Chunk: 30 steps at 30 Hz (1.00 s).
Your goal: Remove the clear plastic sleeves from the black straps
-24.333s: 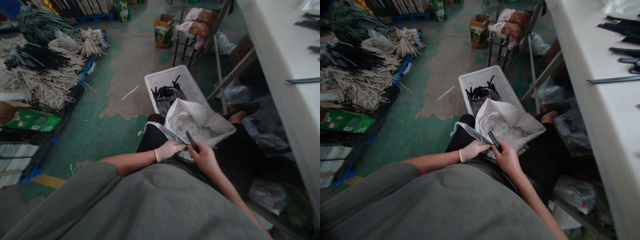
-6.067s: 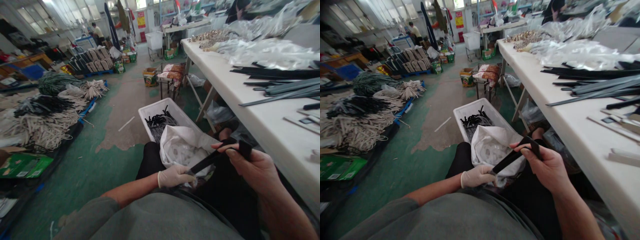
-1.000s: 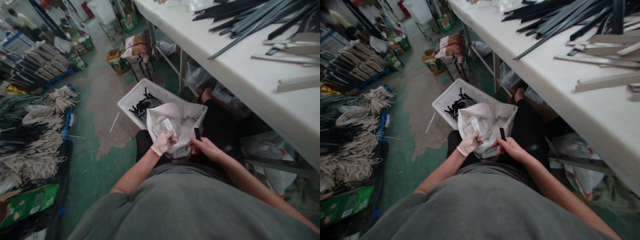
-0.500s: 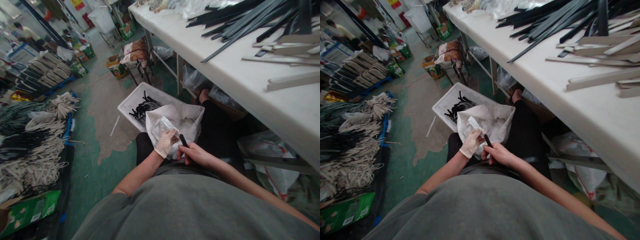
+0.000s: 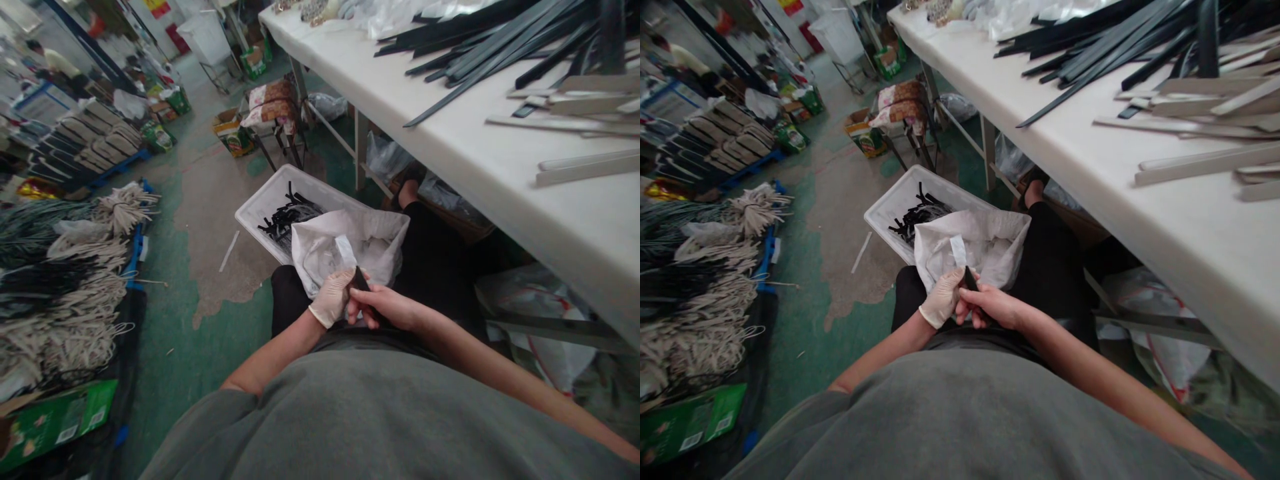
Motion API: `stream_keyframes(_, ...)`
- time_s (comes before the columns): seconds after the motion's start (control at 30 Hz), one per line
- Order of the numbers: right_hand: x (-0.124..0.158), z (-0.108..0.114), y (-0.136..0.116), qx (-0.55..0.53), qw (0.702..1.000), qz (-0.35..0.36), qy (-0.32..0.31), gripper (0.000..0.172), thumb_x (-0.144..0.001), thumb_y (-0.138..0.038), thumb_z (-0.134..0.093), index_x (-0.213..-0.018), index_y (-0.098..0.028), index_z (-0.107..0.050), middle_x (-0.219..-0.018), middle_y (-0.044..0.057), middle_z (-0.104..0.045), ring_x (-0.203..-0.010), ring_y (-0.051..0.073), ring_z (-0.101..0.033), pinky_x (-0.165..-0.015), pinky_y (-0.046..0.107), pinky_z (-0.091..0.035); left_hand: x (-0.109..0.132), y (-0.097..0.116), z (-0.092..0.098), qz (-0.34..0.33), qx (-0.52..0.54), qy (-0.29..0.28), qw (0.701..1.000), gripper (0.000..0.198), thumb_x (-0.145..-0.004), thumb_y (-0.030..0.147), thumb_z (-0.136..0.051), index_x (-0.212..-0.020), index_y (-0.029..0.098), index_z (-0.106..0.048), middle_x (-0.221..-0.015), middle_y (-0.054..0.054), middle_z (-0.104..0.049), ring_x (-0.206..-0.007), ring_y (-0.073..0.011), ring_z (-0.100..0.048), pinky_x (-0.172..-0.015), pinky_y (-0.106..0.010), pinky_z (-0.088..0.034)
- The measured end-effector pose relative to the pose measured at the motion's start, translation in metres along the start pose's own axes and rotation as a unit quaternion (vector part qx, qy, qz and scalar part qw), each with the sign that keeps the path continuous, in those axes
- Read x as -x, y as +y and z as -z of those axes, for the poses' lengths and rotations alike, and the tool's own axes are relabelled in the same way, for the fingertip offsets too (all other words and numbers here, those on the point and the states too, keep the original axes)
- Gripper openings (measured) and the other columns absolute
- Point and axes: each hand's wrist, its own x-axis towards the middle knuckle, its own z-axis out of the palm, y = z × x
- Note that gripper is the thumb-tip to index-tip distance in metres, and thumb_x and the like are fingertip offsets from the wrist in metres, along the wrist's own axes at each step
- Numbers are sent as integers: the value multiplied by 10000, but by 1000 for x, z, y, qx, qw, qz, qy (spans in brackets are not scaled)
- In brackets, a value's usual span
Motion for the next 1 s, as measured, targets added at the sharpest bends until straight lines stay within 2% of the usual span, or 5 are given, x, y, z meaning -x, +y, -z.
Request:
stream_keyframes(0.13,10,2,1,9,1000,-1,4,526,-808,-632,-570,-730,-118,-648,-628,67,-687,-358,42,-417,-358,181,-268,-1,9,-1,22,62,44,997,356,-779,507,-680,-762,151,-669,-725,-52,-685,-722,-163,-663,-719,-262,-507)
stream_keyframes(0.23,18,12,1,27,996,25,86,530,-806,-644,-566,-722,-127,-642,-545,24,-614,-345,34,-320,-348,200,-194,0,13,5,23,85,74,993,280,-770,415,-696,-722,141,-662,-744,-58,-696,-726,-157,-662,-767,-271,-503)
stream_keyframes(0.5,-23,32,-18,54,961,72,260,438,-666,-589,-685,-575,-199,-506,-384,-89,-302,-351,48,-204,-361,229,-150,14,-1,17,78,-61,-52,994,325,-721,418,-697,-764,98,-734,-808,-125,-725,-752,-212,-665,-793,-334,-488)
stream_keyframes(0.73,-21,26,-31,199,939,130,247,261,-645,-420,-698,-625,-167,-638,-535,-13,-565,-505,106,-480,-501,239,-373,15,13,28,84,-131,-59,986,372,-640,386,-800,-901,127,-744,-854,-91,-725,-757,-178,-650,-753,-288,-474)
stream_keyframes(1.0,-21,26,-35,265,913,152,272,316,-734,-454,-620,-602,-167,-626,-585,10,-602,-540,110,-476,-518,240,-342,6,8,18,90,-118,-47,988,394,-538,412,-880,-683,106,-678,-636,-36,-650,-590,-105,-573,-630,-236,-439)
